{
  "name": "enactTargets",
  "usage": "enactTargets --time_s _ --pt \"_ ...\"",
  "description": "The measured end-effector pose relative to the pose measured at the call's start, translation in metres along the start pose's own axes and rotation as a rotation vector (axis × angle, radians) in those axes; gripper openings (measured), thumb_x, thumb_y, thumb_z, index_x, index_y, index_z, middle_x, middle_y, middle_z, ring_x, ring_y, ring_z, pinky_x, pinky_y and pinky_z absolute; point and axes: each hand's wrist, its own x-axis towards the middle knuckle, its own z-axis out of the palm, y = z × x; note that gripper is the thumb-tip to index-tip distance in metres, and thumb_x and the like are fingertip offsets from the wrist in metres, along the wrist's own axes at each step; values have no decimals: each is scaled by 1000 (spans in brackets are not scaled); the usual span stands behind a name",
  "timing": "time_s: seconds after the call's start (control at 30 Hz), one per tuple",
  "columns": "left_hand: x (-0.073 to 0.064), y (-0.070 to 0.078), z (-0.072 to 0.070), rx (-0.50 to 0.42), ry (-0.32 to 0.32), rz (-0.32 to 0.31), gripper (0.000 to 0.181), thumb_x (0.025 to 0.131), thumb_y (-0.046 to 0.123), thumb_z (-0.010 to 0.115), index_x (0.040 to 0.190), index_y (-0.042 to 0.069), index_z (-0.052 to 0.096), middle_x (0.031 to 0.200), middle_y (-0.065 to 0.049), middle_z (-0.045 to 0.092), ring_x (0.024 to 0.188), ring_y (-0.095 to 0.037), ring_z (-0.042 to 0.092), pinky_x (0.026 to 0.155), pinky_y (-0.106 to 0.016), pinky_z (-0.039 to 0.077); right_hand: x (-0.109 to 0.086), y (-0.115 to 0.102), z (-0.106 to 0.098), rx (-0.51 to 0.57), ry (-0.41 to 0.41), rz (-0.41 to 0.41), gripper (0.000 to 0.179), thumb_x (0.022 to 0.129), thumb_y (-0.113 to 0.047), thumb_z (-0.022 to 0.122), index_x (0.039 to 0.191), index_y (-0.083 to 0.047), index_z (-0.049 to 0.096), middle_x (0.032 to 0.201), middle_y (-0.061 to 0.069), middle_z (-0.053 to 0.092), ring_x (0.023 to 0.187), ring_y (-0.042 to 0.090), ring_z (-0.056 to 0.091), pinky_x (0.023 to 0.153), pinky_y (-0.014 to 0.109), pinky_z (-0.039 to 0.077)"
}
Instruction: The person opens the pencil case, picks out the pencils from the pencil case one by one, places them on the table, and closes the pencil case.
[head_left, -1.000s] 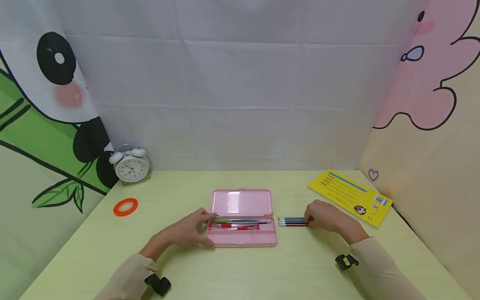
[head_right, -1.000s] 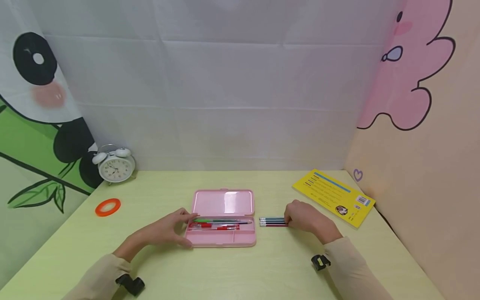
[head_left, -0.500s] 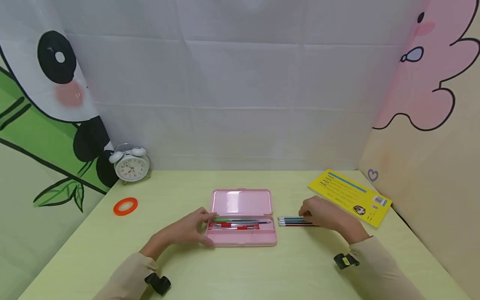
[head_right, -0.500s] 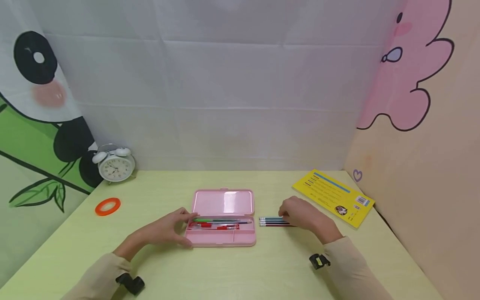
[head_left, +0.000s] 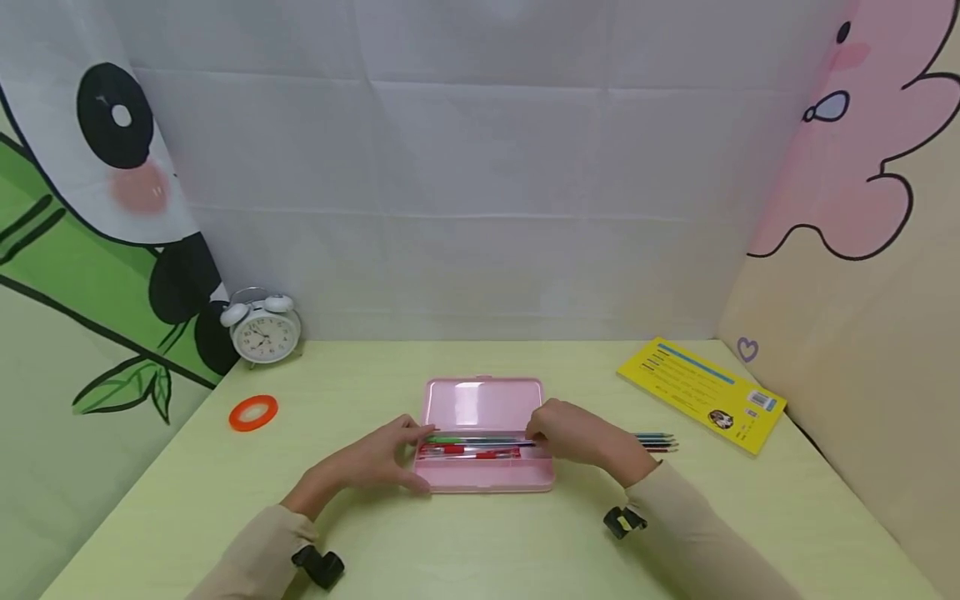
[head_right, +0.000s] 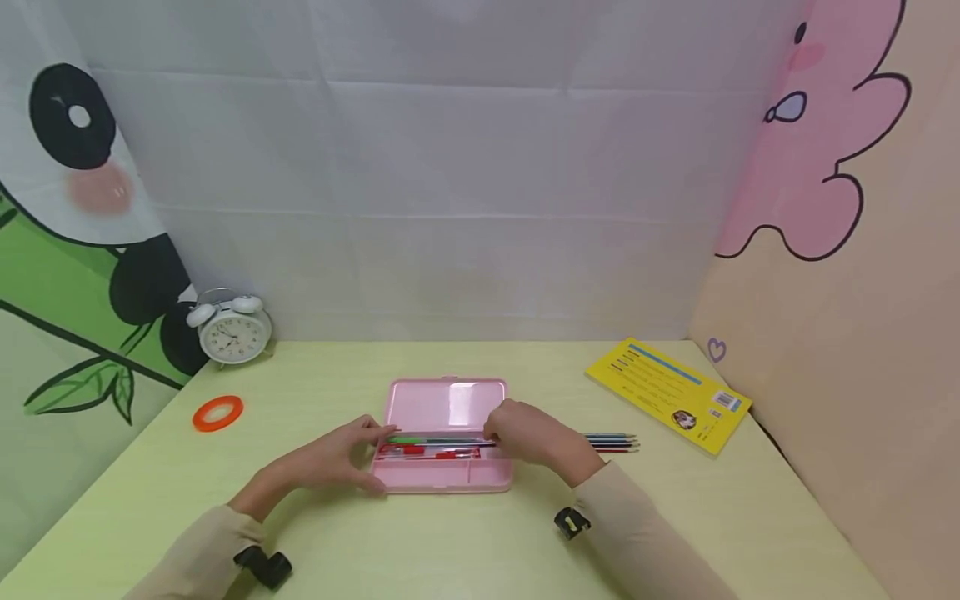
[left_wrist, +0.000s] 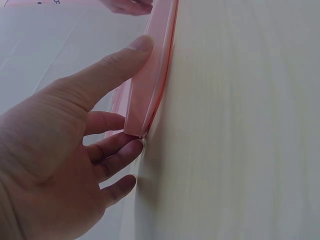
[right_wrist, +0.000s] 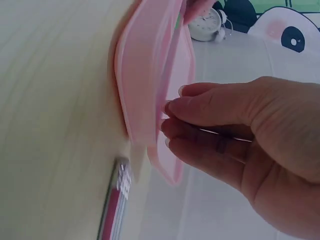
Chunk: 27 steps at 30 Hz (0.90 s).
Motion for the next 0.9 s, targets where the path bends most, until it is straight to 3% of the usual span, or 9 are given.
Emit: enactTargets --time_s 0.17,0.27,0.7,0.9 --pt "1 0 1 2 -4 -5 92 74 42 89 147 4 49 110 -3 47 104 -21 43 86 -38 39 15 -10 8 -37 8 1 2 88 -5 76 88 -5 79 76 -1 65 65 10 51 66 20 48" --pt "1 0 0 4 -4 -3 92 74 42 88 147 4 49 110 -3 47 104 -21 43 86 -37 39 20 -13 10 -38 8 15 6 88 -5 75 83 -5 77 70 -3 61 61 10 49 62 20 45" --pt "1 0 0 -17 -6 -6 92 74 40 89 147 3 49 110 -4 47 104 -21 43 85 -37 40 23 -16 17 -24 -14 92 7 90 -4 73 89 -8 79 75 -4 62 67 12 53 63 20 46" --pt "2 -2 1 -10 -7 -9 93 73 41 89 147 4 49 110 -4 47 103 -22 43 84 -37 39 26 -16 22 -71 -12 79 9 91 -4 72 88 -9 78 76 -5 61 67 11 51 63 20 44"
